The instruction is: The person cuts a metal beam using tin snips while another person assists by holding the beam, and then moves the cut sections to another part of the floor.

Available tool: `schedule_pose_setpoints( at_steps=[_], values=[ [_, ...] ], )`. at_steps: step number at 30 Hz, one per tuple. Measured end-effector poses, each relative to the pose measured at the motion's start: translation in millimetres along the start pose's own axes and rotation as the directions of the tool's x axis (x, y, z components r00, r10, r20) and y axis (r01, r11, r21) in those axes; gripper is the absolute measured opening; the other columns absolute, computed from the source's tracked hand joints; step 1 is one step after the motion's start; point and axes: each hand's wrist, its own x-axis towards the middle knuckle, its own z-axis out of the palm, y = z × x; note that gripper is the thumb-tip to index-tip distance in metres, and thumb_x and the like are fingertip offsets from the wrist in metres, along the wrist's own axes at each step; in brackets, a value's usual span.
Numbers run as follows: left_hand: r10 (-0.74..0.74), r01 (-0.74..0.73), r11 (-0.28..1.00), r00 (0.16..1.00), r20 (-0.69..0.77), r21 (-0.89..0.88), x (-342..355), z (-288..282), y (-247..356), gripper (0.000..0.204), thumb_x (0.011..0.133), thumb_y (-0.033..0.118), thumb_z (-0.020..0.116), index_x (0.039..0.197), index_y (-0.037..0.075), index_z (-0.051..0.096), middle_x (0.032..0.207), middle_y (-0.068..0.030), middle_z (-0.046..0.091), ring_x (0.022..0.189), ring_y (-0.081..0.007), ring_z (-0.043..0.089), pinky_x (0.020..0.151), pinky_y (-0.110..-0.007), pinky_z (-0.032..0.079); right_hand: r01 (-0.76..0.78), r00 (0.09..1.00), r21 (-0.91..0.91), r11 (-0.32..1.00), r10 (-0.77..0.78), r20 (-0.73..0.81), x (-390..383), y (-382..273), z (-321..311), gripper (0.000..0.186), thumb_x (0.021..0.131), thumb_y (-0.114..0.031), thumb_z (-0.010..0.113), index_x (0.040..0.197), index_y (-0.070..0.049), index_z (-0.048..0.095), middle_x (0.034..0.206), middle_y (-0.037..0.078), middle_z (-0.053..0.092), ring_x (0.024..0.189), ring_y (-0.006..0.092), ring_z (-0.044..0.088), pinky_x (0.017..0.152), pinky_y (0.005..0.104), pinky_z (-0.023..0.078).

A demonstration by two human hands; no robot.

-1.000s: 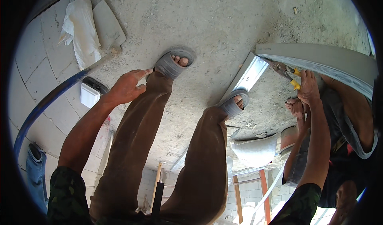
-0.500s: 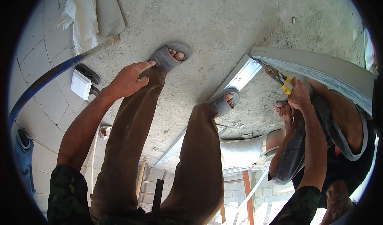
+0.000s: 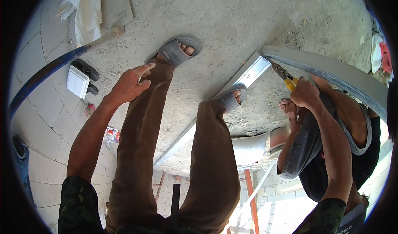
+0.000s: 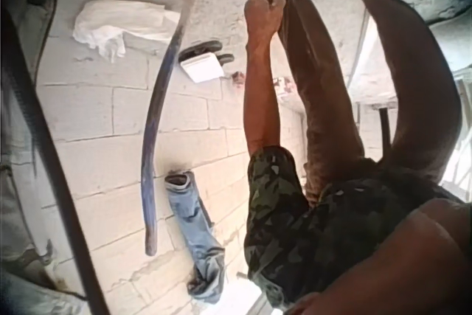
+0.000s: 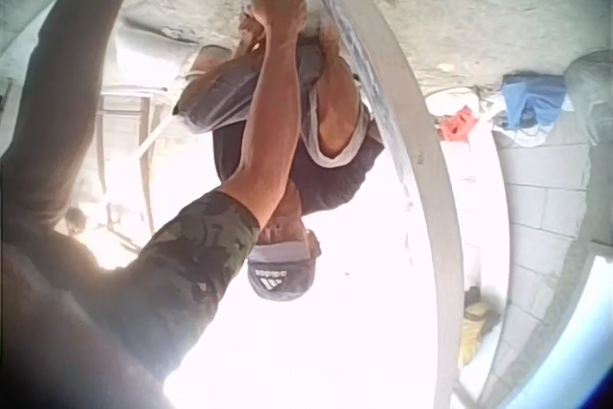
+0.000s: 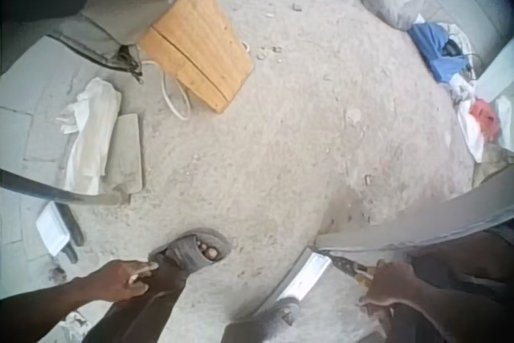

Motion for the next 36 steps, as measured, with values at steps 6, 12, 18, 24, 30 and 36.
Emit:
schedule_pose_setpoints(
  at_steps=[6,12,18,24,30,36],
  values=[
    [0.049,-0.047,0.997,0.998,0.043,-0.06,-1,15,-11,0.056,0.083,0.011,0.058,0.136,0.002,0.045,0.123,-0.0221,0.059,0.111,-0.0296,0.06,0.092,-0.034,0.046,0.081,0.995,-0.083,0.993,-0.086,-0.057,11,25,26,0.047,0.072,-0.012,0.061,0.113,0.006,0.046,0.104,0.025,0.061,0.099,0.0386,0.062,0.086,0.0437,0.05],
    [0.112,-0.113,0.993,0.991,0.071,0.017,17,22,-8,0.054,0.081,0.01,0.057,0.133,0.0,0.046,0.124,-0.0234,0.057,0.11,-0.0334,0.059,0.096,-0.037,0.046,0.19,0.965,-0.17,0.967,-0.215,-0.147,49,49,48,0.058,0.067,-0.007,0.062,0.12,0.003,0.041,0.114,0.023,0.051,0.108,0.0402,0.053,0.089,0.0494,0.047],
    [0.141,-0.15,0.986,0.983,0.121,0.069,42,38,12,0.054,0.081,0.006,0.057,0.133,-0.002,0.046,0.126,-0.0232,0.055,0.115,-0.0326,0.057,0.1,-0.037,0.043,0.341,0.913,-0.151,0.928,-0.365,-0.18,87,90,80,0.082,0.061,-0.002,0.063,0.136,0.003,0.031,0.116,0.024,0.049,0.113,0.0421,0.048,0.094,0.049,0.044],
    [0.287,-0.295,0.949,0.954,0.083,0.112,63,58,3,0.052,0.079,0.01,0.059,0.128,-0.001,0.049,0.112,-0.0252,0.06,0.103,-0.0352,0.06,0.09,-0.041,0.047,0.409,0.906,0.041,0.911,-0.4,-0.138,88,75,82,0.088,0.058,0.004,0.06,0.139,0.002,0.028,0.121,0.027,0.046,0.117,0.0455,0.044,0.1,0.0455,0.04],
    [0.258,-0.293,0.946,0.941,0.22,0.14,78,72,8,0.055,0.078,0.009,0.059,0.13,-0.003,0.047,0.113,-0.0285,0.059,0.101,-0.0373,0.061,0.089,-0.041,0.047,0.489,0.86,-0.049,0.871,-0.491,-0.138,98,90,73,0.087,0.058,0.003,0.059,0.139,0.005,0.027,0.126,0.029,0.043,0.121,0.0459,0.041,0.104,0.0446,0.037],
    [0.312,0.043,0.868,0.728,0.61,-0.495,117,157,123,0.085,0.077,0.04,0.068,0.14,-0.006,0.035,0.131,-0.0288,0.049,0.122,-0.0356,0.051,0.103,-0.035,0.038,0.428,0.904,0.075,0.901,-0.426,-0.038,84,81,66,0.086,0.059,-0.001,0.057,0.139,0.007,0.024,0.129,0.033,0.038,0.126,0.0475,0.032,0.109,0.0433,0.03]
  ],
)
